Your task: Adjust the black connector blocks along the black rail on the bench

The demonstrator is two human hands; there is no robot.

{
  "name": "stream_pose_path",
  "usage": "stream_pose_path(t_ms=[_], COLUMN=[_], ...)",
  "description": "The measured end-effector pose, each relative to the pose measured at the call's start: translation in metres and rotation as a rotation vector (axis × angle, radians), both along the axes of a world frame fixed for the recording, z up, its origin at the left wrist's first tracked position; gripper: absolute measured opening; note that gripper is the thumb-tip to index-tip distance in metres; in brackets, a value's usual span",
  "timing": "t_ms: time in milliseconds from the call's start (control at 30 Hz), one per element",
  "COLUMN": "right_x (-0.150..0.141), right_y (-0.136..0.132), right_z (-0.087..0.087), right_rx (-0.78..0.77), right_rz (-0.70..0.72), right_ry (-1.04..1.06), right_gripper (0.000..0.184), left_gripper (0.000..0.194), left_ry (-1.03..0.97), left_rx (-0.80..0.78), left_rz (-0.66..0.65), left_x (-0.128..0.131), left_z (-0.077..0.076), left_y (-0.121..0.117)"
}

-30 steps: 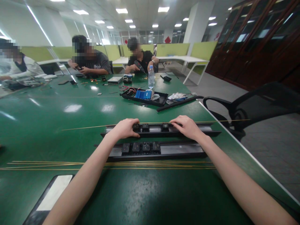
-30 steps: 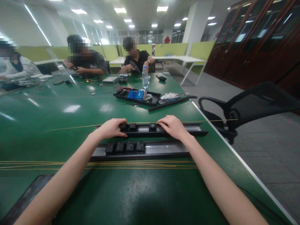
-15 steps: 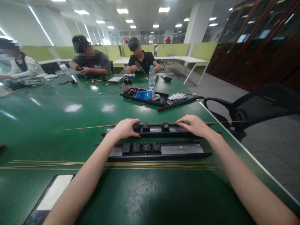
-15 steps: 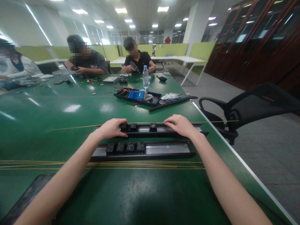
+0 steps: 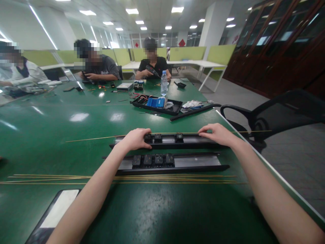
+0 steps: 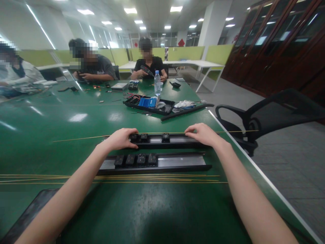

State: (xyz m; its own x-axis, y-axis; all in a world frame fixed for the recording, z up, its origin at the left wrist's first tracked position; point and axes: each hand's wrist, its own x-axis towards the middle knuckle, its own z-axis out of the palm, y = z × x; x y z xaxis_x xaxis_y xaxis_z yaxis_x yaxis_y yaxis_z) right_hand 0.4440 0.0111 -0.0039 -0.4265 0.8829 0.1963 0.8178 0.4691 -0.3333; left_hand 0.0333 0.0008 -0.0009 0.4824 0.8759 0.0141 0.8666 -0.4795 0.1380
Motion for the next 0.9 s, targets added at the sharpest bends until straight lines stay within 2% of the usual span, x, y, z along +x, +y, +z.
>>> stream_pose_path(t_ms=[200,533,900], right_x=[0.012,0.02,0.042], right_y=[-0.001,-0.002,0.0], right_z=[0.004,0.011,0.013], right_rx=[-0.087,-0.09,-0.136], right_rz=[-0.047,-0.074,-0.174], right_ry=[0.02,-0.005,-0.043], right_gripper=[0.025,0.021,0.018], left_gripper=[0.063,0.064,0.063], left_ry=[-0.01,-0.011,-0.017], left_rx=[0.007,-0.006,0.006], left_rz=[-0.023,-0.019,-0.038], left_x=[-0.003,-0.003,-0.004], left_z=[-0.001,0.002,0.0], left_y=[0.003,0.003,0.004])
